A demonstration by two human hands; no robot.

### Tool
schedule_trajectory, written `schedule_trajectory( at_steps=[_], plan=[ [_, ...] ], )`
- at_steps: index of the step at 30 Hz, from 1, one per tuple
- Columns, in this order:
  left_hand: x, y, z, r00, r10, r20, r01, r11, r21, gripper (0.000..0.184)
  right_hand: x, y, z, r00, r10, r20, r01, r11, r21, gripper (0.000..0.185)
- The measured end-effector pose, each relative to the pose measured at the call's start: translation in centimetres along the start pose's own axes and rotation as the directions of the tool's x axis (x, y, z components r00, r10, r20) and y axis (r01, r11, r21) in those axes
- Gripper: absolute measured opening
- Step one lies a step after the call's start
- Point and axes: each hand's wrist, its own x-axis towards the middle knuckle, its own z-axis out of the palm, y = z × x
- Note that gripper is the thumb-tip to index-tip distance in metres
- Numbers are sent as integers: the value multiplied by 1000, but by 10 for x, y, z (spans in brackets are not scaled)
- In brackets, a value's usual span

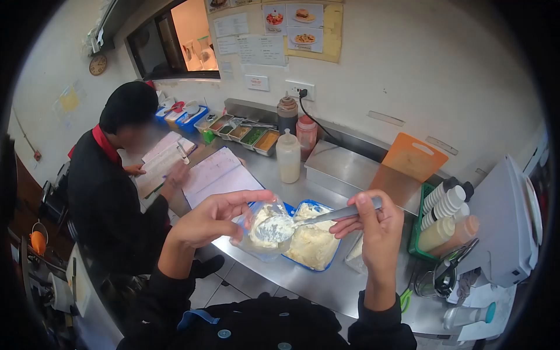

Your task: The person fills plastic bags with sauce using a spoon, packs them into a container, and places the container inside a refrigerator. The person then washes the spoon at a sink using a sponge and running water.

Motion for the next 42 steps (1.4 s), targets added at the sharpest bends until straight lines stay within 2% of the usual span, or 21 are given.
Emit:
schedule_trajectory(
  at_steps=[2,6,8,9,11,12,13,15,17,19,20,22,23,25,29,33,34,37,39,40,42],
  plan=[
    [-4,2,3,1000,-20,-16,20,1000,17,69,-1,-6,11,999,11,37,-7,993,-117,23],
    [-10,1,8,1000,-24,15,24,1000,1,71,-4,-11,30,996,30,85,-22,995,-95,20],
    [-12,1,6,995,51,-89,-47,998,46,71,-7,-20,35,940,-200,277,275,923,-268,17],
    [-13,0,3,994,53,-92,-49,998,46,71,-8,-25,35,939,-199,280,276,923,-268,17],
    [-13,-4,-6,990,53,-130,-51,998,24,71,-9,-36,32,790,-421,445,593,709,-381,15],
    [-12,-6,-7,990,56,-132,-53,998,24,71,-11,-41,30,776,-469,422,620,691,-371,15],
    [-11,-9,-6,990,60,-131,-61,998,-2,72,-14,-40,30,774,-469,425,621,690,-371,15],
    [-9,-11,-1,989,67,-132,-71,997,-28,72,-22,-38,30,885,-454,106,464,836,-294,16],
    [-8,-10,7,991,62,-115,-65,998,-24,71,-22,-37,25,897,-432,91,437,842,-316,18],
    [-7,-11,10,992,70,-103,-73,997,-25,71,-21,-31,22,952,-307,-10,296,926,-234,21],
    [-7,-10,10,993,75,-91,-78,997,-27,71,-19,-27,22,950,-312,-10,302,925,-232,21],
    [-9,-5,11,994,68,-88,-70,997,-16,71,-15,-18,22,983,-173,-61,161,972,-169,23],
    [-11,-3,12,995,57,-85,-59,998,-13,71,-13,-14,24,982,-178,-65,165,972,-165,23],
    [-14,0,10,996,60,-68,-59,998,25,71,-6,-7,26,999,-50,-18,48,993,-110,24],
    [-18,-8,4,997,38,-74,-35,998,44,71,11,-12,31,998,28,51,-18,981,-195,24],
    [-23,-23,1,991,85,-100,-74,991,111,71,19,-25,25,993,40,107,-10,962,-273,18],
    [-25,-22,2,993,72,-93,-71,997,11,71,19,-32,29,992,-23,122,54,966,-254,18],
    [-29,-22,4,989,116,-91,-123,990,-67,70,12,-42,33,966,-162,204,220,925,-308,20],
    [-29,-26,4,982,148,-120,-158,984,-77,70,5,-36,36,912,-366,182,407,860,-307,21],
    [-29,-29,4,980,161,-115,-172,981,-85,70,1,-34,35,913,-354,201,403,861,-311,21],
    [-31,-34,3,973,166,-162,-178,982,-62,70,-5,-31,29,869,-490,69,486,819,-304,21]
  ],
)
